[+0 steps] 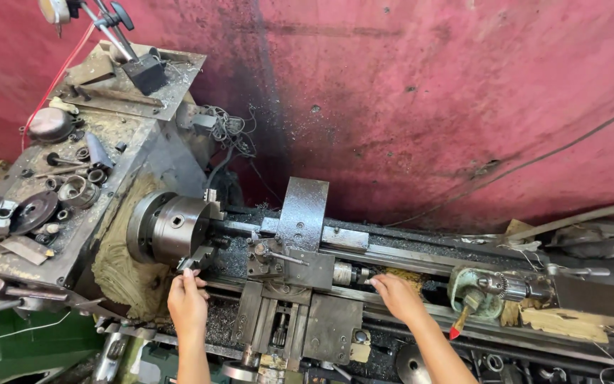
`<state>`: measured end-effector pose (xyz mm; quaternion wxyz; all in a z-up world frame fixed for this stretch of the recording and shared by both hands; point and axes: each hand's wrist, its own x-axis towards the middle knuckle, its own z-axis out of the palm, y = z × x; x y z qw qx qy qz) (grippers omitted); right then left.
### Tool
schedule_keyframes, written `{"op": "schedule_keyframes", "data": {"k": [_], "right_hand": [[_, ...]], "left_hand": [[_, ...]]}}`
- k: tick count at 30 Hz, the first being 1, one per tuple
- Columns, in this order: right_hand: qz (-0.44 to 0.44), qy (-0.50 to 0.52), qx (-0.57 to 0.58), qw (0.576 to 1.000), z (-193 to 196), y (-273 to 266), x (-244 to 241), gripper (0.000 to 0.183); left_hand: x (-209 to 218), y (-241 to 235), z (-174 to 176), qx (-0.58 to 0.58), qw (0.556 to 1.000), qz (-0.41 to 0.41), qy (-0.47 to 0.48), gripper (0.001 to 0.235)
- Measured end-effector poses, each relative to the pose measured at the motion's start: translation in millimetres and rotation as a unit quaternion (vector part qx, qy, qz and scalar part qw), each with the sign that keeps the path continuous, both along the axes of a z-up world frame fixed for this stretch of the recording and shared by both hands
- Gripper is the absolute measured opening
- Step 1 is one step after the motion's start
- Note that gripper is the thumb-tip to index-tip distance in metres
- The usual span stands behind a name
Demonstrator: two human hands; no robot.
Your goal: Cleaning metal shavings from a lathe with a brush and adjusting the carriage and tool post using handwheels and a wrench.
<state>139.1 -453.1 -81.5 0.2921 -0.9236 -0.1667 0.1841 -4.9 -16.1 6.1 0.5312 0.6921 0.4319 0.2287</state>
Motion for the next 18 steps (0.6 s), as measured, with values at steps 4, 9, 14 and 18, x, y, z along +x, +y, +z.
{"op": "schedule_keyframes", "data": {"k": [4, 9, 14, 18], "right_hand": [[-0.003, 0.031, 0.003, 1.000, 18.7, 0.7, -19.6, 0.043], [-0.017, 0.067, 0.002, 0.998, 42.4, -5.9, -33.9, 0.054], [0.001, -0.029, 0.015, 0.999, 31.0, -11.9, -29.9, 0.041], [0.018, -0.148, 0.032, 0.988, 13.1, -18.5, -21.8, 0.042]], "left_hand": [[-6.2, 1.6, -1.1, 0.012, 0.999, -0.007, -0.034, 0.037], [-0.5, -1.7, 6.8, 0.005, 0.999, 0.001, -0.031, 0.036], [17.4, 8.9, 31.6, 0.072, 0.997, -0.018, 0.020, 0.041], [43.8, 12.6, 84.0, 0.166, 0.971, -0.077, 0.155, 0.051]]}}
